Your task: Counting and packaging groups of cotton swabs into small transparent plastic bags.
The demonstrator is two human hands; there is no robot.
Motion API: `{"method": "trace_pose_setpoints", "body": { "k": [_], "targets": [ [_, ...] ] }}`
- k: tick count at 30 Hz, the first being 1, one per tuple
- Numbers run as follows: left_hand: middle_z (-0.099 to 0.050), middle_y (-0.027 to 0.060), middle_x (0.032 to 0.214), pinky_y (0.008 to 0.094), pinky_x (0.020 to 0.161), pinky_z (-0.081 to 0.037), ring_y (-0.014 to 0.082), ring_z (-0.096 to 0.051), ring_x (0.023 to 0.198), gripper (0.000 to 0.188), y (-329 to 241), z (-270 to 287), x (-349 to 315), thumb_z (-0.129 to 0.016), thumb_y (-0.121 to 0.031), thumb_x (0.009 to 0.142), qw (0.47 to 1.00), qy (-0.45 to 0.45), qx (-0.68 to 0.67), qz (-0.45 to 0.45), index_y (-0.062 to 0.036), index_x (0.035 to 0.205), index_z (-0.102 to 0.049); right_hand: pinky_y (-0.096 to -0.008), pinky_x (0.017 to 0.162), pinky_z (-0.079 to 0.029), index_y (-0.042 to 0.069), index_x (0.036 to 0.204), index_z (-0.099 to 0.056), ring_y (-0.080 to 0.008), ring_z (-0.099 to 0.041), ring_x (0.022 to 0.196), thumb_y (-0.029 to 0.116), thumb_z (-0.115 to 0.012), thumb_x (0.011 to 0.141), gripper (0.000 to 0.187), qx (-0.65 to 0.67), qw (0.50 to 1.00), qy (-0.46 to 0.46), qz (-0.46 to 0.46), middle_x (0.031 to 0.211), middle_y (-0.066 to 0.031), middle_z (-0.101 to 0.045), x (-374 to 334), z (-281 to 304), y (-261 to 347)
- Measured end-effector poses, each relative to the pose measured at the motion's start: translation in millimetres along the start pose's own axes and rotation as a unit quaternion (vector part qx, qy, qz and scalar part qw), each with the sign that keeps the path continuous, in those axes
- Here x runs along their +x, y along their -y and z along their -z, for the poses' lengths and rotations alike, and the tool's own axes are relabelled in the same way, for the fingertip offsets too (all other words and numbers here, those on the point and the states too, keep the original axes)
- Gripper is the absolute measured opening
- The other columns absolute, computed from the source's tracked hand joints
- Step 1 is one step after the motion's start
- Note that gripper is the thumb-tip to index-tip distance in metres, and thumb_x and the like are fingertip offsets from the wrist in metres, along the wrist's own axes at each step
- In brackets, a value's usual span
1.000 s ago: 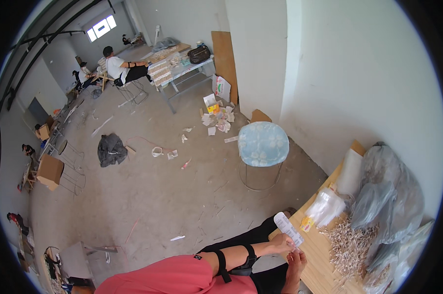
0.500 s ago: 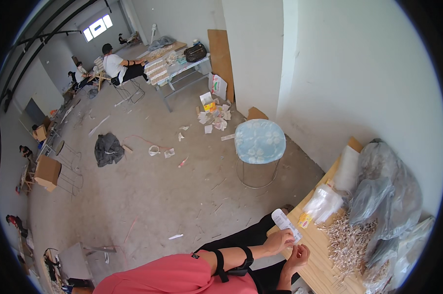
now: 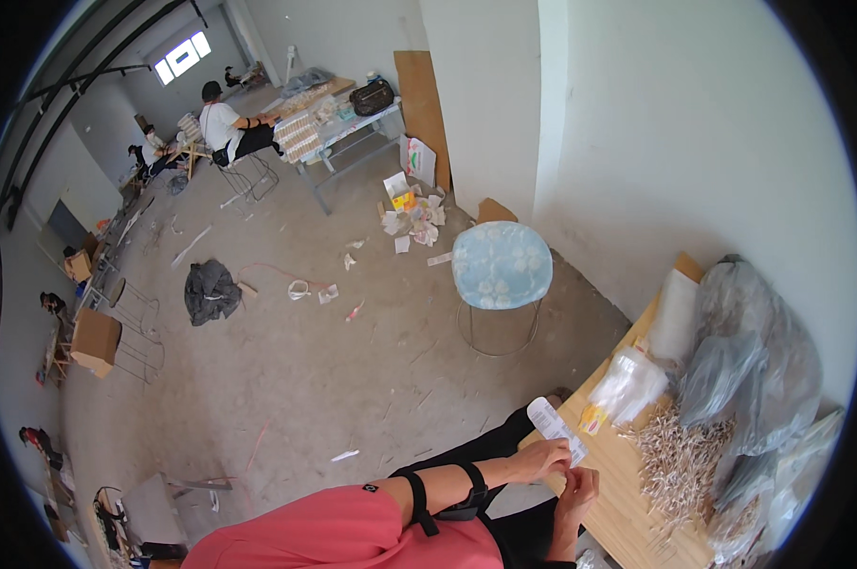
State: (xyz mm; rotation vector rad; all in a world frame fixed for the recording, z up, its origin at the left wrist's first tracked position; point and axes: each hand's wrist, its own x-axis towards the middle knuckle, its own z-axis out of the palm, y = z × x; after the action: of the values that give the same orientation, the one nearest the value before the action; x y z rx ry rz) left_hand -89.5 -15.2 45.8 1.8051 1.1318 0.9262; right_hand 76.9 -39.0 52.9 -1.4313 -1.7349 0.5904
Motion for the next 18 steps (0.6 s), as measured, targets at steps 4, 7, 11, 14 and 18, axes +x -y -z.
{"method": "trace_pose_setpoints", "body": {
  "k": [4,7,11,14,18],
  "targets": [
    [-0.057,0.0134,0.09,0.0414,0.075,-0.048,0.0325,-0.062,0.086,0.01,1.9,-1.6,2.3,-0.068,-0.011,0.084,1.0,0.022,0.001,0.017,-0.0014,0.085,-0.063,-0.0385,0.057,-0.045,-0.002,0.08,-0.06,-0.0283,-0.057,0.066,-0.006,-0.066,0.081,0.007,0.03,0.998,0.008,-0.046,0.078,-0.0136,-0.056,-5.4,-6.6,-5.5],
    [-0.058,0.0136,0.09,0.0412,0.077,-0.048,0.032,-0.061,0.088,0.011,0.3,0.0,-2.3,-0.068,-0.011,0.083,0.999,0.03,-0.027,0.009,-0.0012,0.086,-0.064,-0.0391,0.06,-0.047,-0.001,0.083,-0.062,-0.0294,-0.058,0.069,-0.005,-0.066,0.082,0.005,0.01,1.0,0.008,-0.014,0.08,-0.0139,-0.057,-12.2,4.8,-1.5],
    [-0.059,0.0134,0.092,0.0394,0.083,-0.047,0.03,-0.061,0.093,0.01,-15.7,3.6,0.3,-0.066,-0.014,0.087,0.996,0.058,-0.065,-0.003,-0.0042,0.089,-0.066,-0.0403,0.065,-0.05,0.001,0.086,-0.066,-0.0319,-0.061,0.075,-0.002,-0.067,0.081,0.007,-0.093,0.994,0.014,0.057,0.084,-0.0145,-0.06,-14.4,30.4,21.3],
    [-0.062,0.0071,0.086,0.0311,0.068,-0.05,0.0146,-0.06,0.076,0.014,-65.0,34.3,2.3,-0.065,-0.009,0.091,0.988,-0.045,-0.11,0.1,-0.0038,0.103,-0.06,-0.0405,0.065,-0.049,0.002,0.086,-0.068,-0.032,-0.06,0.073,0.001,-0.069,0.08,0.006,-0.079,0.997,-0.002,-0.018,0.083,-0.0144,-0.06,-1.2,43.8,52.6],
    [-0.06,-0.0029,0.075,0.0232,0.057,-0.042,0.0054,-0.051,0.066,0.013,-78.7,62.8,-6.2,-0.071,-0.014,0.09,0.979,-0.146,-0.108,0.09,-0.0036,0.092,-0.063,-0.0299,0.062,-0.049,0.0,0.085,-0.07,-0.0186,-0.062,0.068,0.003,-0.075,0.081,0.007,0.077,0.987,-0.048,-0.13,0.077,-0.0091,-0.061,19.6,44.6,91.0]
  ]
}}
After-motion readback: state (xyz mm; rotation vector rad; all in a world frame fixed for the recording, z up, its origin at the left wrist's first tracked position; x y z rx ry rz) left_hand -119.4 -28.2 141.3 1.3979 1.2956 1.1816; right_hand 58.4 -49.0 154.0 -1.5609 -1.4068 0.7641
